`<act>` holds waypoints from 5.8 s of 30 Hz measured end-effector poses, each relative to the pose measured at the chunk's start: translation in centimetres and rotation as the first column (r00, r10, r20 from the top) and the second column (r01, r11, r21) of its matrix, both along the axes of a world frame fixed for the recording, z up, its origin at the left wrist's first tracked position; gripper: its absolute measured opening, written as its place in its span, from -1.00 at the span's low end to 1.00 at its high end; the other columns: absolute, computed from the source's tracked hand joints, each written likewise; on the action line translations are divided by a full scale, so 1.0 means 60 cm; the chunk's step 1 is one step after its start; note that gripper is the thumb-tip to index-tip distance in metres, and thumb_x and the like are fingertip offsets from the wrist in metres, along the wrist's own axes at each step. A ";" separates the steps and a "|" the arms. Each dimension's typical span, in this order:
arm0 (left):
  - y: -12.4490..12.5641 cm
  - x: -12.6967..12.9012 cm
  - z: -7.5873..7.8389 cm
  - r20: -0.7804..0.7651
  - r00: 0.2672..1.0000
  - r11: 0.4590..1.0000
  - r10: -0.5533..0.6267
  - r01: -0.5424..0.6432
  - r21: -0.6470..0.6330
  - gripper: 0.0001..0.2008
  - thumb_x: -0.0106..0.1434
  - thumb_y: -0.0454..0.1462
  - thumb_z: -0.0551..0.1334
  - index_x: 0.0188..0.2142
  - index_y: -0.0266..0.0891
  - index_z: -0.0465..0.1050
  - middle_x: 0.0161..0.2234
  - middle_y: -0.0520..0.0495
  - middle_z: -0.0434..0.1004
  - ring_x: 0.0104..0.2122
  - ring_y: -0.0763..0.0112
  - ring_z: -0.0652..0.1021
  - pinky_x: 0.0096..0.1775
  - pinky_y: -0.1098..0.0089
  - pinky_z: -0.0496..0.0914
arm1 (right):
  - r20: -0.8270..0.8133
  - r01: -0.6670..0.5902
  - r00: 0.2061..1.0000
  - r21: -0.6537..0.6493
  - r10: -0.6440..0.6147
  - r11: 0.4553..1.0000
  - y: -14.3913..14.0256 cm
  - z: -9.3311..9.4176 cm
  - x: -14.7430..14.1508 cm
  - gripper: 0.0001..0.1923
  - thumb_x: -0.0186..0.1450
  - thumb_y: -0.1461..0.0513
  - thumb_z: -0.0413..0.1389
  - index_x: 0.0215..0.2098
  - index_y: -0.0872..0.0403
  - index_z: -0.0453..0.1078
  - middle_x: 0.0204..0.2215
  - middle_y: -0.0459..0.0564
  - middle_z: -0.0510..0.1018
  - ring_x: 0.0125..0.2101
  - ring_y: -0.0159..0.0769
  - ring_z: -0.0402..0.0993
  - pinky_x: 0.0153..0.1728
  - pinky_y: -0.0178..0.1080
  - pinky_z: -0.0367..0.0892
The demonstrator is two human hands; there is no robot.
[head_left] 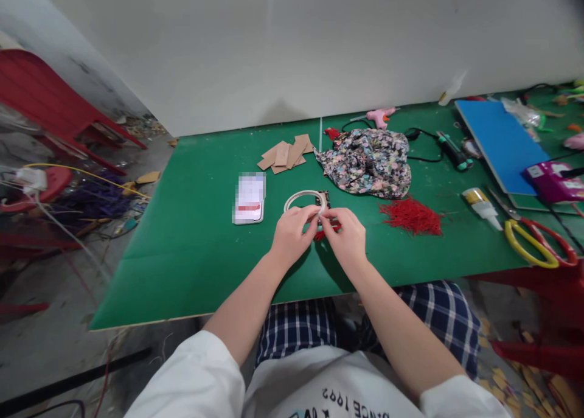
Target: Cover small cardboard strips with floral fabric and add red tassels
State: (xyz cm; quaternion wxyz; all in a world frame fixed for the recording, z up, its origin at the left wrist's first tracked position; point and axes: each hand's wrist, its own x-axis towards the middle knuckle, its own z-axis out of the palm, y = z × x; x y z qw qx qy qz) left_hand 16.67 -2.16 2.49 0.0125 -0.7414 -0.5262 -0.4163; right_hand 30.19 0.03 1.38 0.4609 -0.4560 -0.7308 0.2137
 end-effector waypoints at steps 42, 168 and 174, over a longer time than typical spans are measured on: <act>-0.003 0.008 -0.006 -0.126 0.991 0.986 0.045 -0.024 0.162 -0.93 0.21 -0.34 0.11 -0.30 -0.26 0.33 -0.47 -0.02 0.48 -0.41 0.38 0.43 -0.30 0.36 0.30 | -0.297 -0.077 0.955 -0.325 -0.024 0.942 -0.014 0.018 0.001 -0.87 0.15 0.19 0.09 -0.39 0.07 0.42 -0.39 -0.06 0.53 -0.43 -0.38 0.47 -0.35 -0.30 0.41; 0.001 0.017 -0.043 -0.324 0.943 0.971 -0.073 -0.007 -0.239 -0.76 0.15 -0.44 0.09 -0.24 -0.36 0.50 -0.24 -0.14 0.54 -0.23 0.26 0.42 -0.15 0.23 0.36 | 0.574 -0.039 0.749 -0.459 0.330 0.887 0.109 0.005 0.027 -0.83 0.16 0.19 0.04 -0.45 0.09 0.43 -0.45 0.00 0.54 -0.47 -0.36 0.36 -0.49 -0.35 0.07; 0.002 0.016 -0.043 -0.328 0.941 0.966 -0.080 -0.008 -0.258 -0.77 0.16 -0.43 0.08 -0.27 -0.34 0.51 -0.26 -0.13 0.52 -0.23 0.28 0.41 -0.15 0.24 0.36 | 0.550 -0.085 0.744 -0.485 0.379 0.871 0.115 0.006 0.033 -0.81 0.20 0.18 0.04 -0.41 0.09 0.45 -0.42 -0.04 0.54 -0.45 -0.41 0.37 -0.46 -0.38 0.10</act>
